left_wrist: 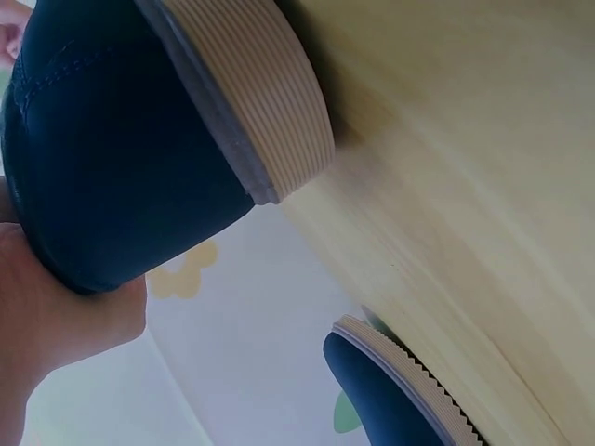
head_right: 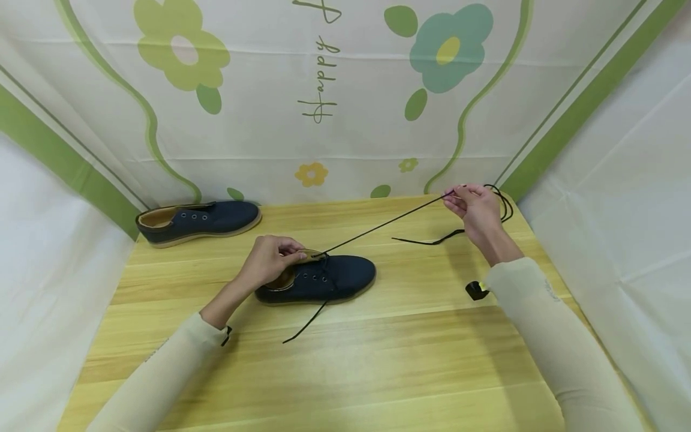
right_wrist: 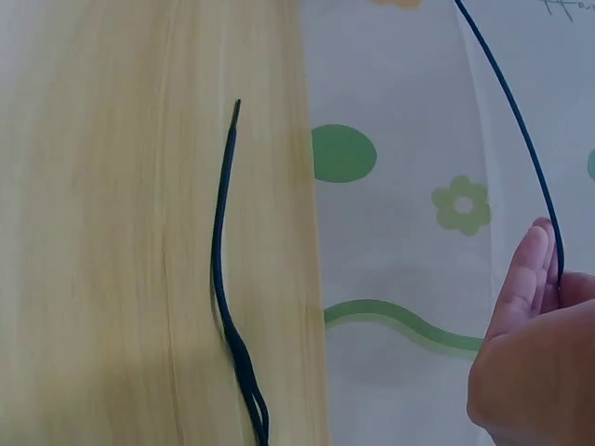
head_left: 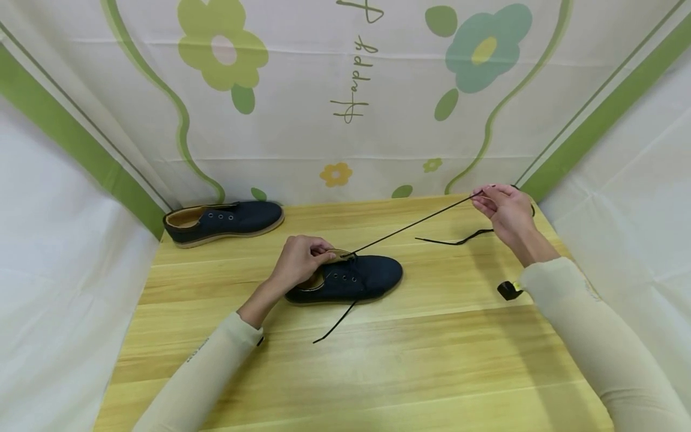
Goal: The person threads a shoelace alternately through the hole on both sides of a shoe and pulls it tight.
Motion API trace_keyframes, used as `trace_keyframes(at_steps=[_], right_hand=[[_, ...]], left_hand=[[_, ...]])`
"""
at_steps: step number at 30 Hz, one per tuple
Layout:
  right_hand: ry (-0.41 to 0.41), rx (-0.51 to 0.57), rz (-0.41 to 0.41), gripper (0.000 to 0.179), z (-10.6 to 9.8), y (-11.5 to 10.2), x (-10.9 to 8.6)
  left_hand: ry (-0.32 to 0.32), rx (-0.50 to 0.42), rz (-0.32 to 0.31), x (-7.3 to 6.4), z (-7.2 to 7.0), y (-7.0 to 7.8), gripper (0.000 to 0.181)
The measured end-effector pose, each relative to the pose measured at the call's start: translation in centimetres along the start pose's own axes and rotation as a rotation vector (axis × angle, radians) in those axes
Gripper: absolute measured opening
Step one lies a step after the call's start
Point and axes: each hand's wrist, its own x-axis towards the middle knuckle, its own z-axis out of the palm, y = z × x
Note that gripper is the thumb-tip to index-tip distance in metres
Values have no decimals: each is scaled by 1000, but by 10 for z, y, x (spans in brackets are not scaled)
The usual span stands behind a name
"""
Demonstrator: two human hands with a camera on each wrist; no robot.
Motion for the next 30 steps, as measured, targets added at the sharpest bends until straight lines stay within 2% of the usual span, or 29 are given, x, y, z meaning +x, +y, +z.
trace_keyframes(at_steps=[7,12,20,24,30], right_hand=[[5,-4,-10,13,-2,1,-1],[15,2,12,7,4,-3,0],[-1,-42,8,14,17,-4,-3],[-46,-116,-20,15,28,-3,-7],[-134,-313,-75,15,50,1,-15]], left_hand=[[-3,5,3,-1,0,0,7],[5,3,9,-2,0,1,7],[19,-7,22,-4,1,4,7],[9,-9,27,-4,0,4,7],[-6,9,50,-8,-2,6,8]])
